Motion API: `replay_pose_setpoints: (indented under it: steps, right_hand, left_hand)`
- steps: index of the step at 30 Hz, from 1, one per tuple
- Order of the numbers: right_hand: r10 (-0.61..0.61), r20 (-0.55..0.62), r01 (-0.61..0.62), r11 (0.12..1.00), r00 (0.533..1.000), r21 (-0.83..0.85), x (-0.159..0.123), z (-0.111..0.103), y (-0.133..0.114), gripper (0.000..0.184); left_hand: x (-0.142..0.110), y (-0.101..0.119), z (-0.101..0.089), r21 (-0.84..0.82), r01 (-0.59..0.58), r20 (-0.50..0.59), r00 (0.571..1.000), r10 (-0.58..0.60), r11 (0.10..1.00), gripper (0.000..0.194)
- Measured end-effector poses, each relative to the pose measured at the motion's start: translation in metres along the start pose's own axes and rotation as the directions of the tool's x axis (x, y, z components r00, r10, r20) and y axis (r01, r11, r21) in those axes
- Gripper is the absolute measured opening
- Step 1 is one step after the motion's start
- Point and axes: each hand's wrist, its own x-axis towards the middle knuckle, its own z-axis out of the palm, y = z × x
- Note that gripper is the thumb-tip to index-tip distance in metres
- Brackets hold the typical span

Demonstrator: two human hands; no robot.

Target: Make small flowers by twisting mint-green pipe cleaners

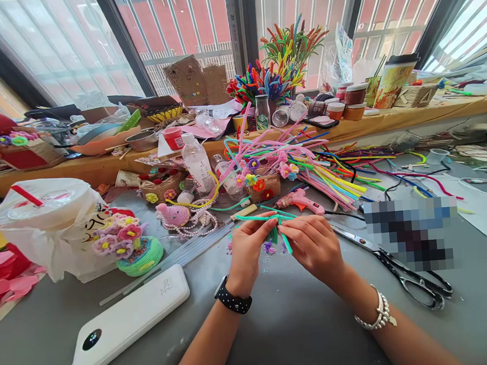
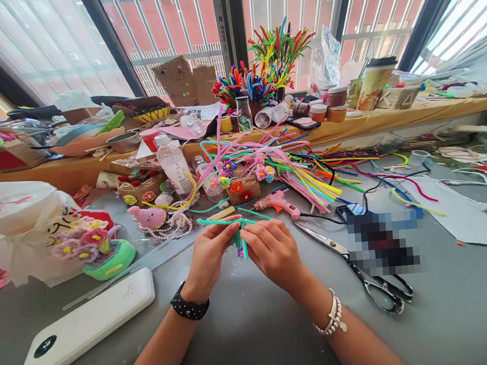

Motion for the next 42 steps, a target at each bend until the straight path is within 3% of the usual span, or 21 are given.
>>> replay_pose_setpoints:
  steps: [3,9,22,26,29,31,34,39,42]
  right_hand:
    - [0.011,0.014,-0.011,1.0,1.0,0.011,-0.001,0.002,-0.001,0.015]
    - [0.072,0.016,-0.073,0.996,0.997,0.059,-0.002,0.002,0.001,0.016]
    - [0.016,0.04,-0.016,1.0,0.999,0.017,0.0,0.0,-0.002,0.011]
    - [-0.003,0.14,-0.009,0.997,0.99,0.082,0.001,-0.001,0.002,0.01]
    - [0.052,0.259,-0.109,0.971,0.965,0.211,0.004,-0.005,0.006,0.01]
    - [0.151,0.336,-0.257,0.919,0.93,0.298,0.008,-0.01,0.01,0.008]
    - [0.286,0.48,-0.496,0.773,0.829,0.396,0.013,-0.016,0.015,0.007]
    - [0.369,0.677,-0.771,0.324,0.637,0.548,0.018,-0.021,0.022,0.016]
    - [0.4,0.704,-0.802,0.17,0.587,0.572,0.017,-0.02,0.023,0.016]
  left_hand:
    - [-0.001,0.001,0.001,0.023,-0.019,0.007,1.0,0.018,1.0,0.019]
    - [-0.001,0.007,-0.003,0.07,0.029,0.143,0.989,-0.039,0.997,0.028]
    - [-0.002,0.005,-0.003,0.215,-0.113,0.205,0.976,0.069,0.97,0.026]
    - [0.002,0.002,-0.008,0.416,-0.258,0.266,0.951,0.155,0.872,0.026]
    - [0.005,0.003,-0.012,0.597,-0.412,0.384,0.9,0.205,0.689,0.025]
    - [0.005,0.006,-0.014,0.652,-0.483,0.468,0.863,0.192,0.585,0.027]
    - [0.004,0.011,-0.015,0.64,-0.506,0.552,0.826,0.112,0.578,0.029]
    - [0.0,0.018,-0.015,0.492,-0.338,0.601,0.799,-0.032,0.802,0.027]
    - [-0.002,0.019,-0.015,0.359,-0.198,0.611,0.789,-0.069,0.912,0.021]
